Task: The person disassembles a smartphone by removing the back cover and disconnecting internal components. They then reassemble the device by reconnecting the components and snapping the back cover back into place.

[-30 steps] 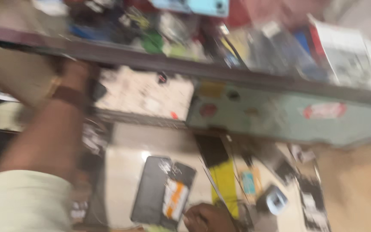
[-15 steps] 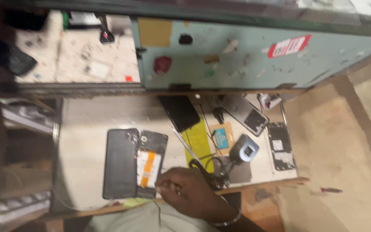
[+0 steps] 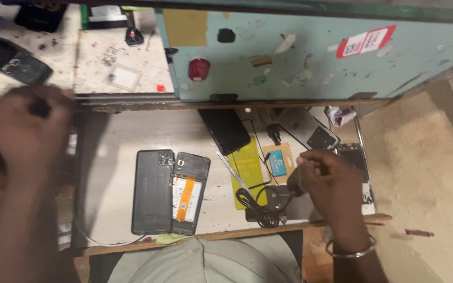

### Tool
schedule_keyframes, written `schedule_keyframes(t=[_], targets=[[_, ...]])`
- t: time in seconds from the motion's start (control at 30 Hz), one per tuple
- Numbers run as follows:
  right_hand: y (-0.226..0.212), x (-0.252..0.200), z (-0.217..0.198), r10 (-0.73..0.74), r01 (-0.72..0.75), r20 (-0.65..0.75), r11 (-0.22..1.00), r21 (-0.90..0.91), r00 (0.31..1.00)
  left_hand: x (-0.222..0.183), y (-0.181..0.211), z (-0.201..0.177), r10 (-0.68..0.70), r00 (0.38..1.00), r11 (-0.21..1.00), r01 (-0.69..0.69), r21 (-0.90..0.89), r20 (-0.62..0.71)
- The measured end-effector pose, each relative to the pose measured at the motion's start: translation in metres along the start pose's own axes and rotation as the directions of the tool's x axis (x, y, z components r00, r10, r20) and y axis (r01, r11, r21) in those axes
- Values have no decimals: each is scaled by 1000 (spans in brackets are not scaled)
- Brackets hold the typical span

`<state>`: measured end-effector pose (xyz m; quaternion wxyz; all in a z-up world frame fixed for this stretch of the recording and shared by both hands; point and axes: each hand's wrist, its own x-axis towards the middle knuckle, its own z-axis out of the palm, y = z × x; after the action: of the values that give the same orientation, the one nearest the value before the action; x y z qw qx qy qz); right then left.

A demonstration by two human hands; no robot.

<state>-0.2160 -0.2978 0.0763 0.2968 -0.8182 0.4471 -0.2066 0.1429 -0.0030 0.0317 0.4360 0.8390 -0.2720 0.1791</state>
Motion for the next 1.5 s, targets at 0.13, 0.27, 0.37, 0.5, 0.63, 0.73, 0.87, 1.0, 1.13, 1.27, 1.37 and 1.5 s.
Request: schedule_keyframes(t=[0.13, 0.27, 0.37, 0.5, 0.63, 0.73, 0.87, 1.0, 1.13, 1.27, 1.37, 1.5], targets=[[-16, -2, 10, 125, -140, 94, 974, 181, 988, -21, 43, -15, 103, 995, 994, -103, -26, -4], [-53, 3, 35, -164, 157, 53, 980, 119, 985, -24, 90, -1, 124, 986, 954, -89, -285, 108], [-85, 8, 52, -255, 240, 50, 950, 201, 966, -21, 124, 21, 108, 983, 928, -45, -371, 150], [-122, 2, 70, -356, 349, -42, 877, 330, 934, -10, 142, 47, 173, 985, 928, -156, -339, 21], [-132, 8, 61, -331, 386, -248, 896, 219, 910, -2, 145, 63, 214, 975, 902, -222, -372, -62], [-122, 25, 49, -370, 478, -402, 853, 211, 838, 0, 141, 70, 187, 982, 902, -180, -393, -22], [-107, 41, 44, -450, 538, -477, 841, 57, 755, 4, 135, 73, 149, 988, 896, -120, -427, 36], [-96, 53, 55, -585, 606, -522, 780, -154, 621, 5, 136, 72, 132, 990, 880, -92, -466, 55], [-85, 55, 73, -635, 622, -497, 751, -219, 591, 5, 137, 71, 97, 992, 868, -43, -495, 83], [-82, 51, 78, -680, 646, -449, 719, -256, 580, 4, 139, 68, 92, 989, 896, -31, -443, 116], [-85, 51, 75, -699, 645, -410, 708, -287, 585, 6, 143, 67, 57, 990, 888, 10, -460, 130], [-88, 50, 74, -712, 670, -422, 690, -273, 561, 5, 143, 67, 54, 987, 888, 21, -460, 149]])
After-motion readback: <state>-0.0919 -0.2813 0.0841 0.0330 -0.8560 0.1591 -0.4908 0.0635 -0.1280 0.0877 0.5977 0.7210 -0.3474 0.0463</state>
